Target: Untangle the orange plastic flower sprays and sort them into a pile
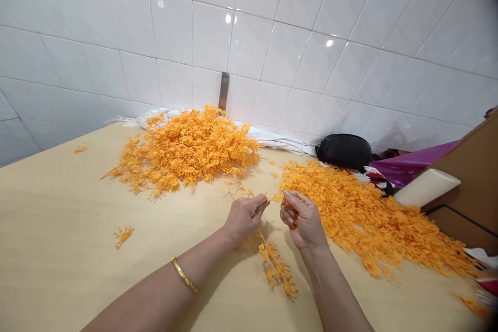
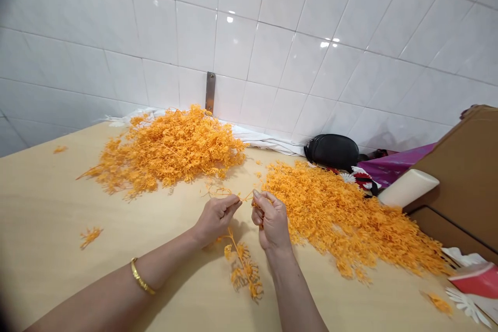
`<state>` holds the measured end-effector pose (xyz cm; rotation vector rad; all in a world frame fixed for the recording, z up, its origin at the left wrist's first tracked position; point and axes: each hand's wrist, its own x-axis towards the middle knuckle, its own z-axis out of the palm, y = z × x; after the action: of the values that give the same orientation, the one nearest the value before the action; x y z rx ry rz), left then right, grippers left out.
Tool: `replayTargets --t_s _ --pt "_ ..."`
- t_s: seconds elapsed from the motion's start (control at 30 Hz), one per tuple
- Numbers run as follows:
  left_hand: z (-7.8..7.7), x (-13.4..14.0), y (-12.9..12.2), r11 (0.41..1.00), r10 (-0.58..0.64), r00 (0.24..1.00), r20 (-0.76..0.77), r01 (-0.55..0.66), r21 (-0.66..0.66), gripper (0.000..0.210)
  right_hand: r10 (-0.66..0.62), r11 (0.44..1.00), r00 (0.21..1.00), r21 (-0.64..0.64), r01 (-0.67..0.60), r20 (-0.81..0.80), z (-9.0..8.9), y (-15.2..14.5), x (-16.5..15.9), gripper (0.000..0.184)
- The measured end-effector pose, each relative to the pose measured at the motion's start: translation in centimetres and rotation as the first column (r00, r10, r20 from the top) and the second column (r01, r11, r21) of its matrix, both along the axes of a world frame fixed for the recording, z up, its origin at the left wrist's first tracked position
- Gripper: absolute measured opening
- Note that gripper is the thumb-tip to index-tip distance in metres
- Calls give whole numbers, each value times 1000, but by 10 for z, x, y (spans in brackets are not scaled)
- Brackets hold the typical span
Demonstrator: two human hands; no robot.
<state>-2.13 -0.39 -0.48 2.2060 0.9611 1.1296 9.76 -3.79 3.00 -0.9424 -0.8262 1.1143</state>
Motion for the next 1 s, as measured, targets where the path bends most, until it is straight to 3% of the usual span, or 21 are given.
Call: replayTargets --t_s 0.1,0.2,0.3,0.37,0.43,0.5,0.53,0.6,0.63,0.67,0.7,0.77,0.8,0.87,0.93,1.0 --pt "2 -1 -2 999 -5 1000 -25 6 40 28 -101 994 995 39 101 13 8 -7 -1 27" --pt "0 -7 2 997 71 997 -34 -71 -8 27 -210 969 976 117 216 -58 40 -20 12 30" --pt "-1 -13 7 981 185 983 11 -184 -64 28 -397 856 916 340 390 -53 79 -29 39 26" --pt "-2 -14 9 981 184 982 32 -182 -65 29 -536 794 838 402 457 106 86 -27 59 25" --pt "-3 -13 9 989 142 989 29 -140 -56 29 -658 753 623 382 536 423 72 -20 77 27" --pt "-3 -12 10 992 119 993 18 -118 -37 30 -500 787 313 273 554 807 45 -11 92 37" --pt "-4 -12 11 994 112 994 15 -112 -21 30 -410 775 150 257 578 900 31 -9 96 45" --pt "-4 -12 12 995 95 995 14 -95 21 29 -309 728 -115 312 610 944 10 -9 97 50" --pt "-5 -12 13 995 86 996 16 -86 41 29 -313 714 -196 366 597 929 4 -11 93 47" --pt "-5 -12 13 995 79 997 19 -80 57 29 -336 723 -226 404 560 914 2 -14 86 42" --pt "-5 -13 14 994 77 997 24 -79 69 28 -353 763 -195 403 506 915 1 -17 76 38" --pt "-4 -13 15 992 93 995 37 -95 82 27 -278 904 27 252 345 960 2 -21 53 33" --pt "-4 -13 15 990 107 993 44 -110 87 26 -167 964 170 125 234 971 1 -23 40 32" --pt "-3 -13 15 986 131 990 56 -136 101 26 84 995 368 -94 11 926 -5 -22 18 28" --pt "-2 -14 15 977 155 985 74 -164 134 25 197 980 424 -171 -99 884 -14 -18 3 18" --pt "0 -14 15 955 201 971 132 -225 196 19 169 986 432 -158 -60 886 -23 -11 0 18"
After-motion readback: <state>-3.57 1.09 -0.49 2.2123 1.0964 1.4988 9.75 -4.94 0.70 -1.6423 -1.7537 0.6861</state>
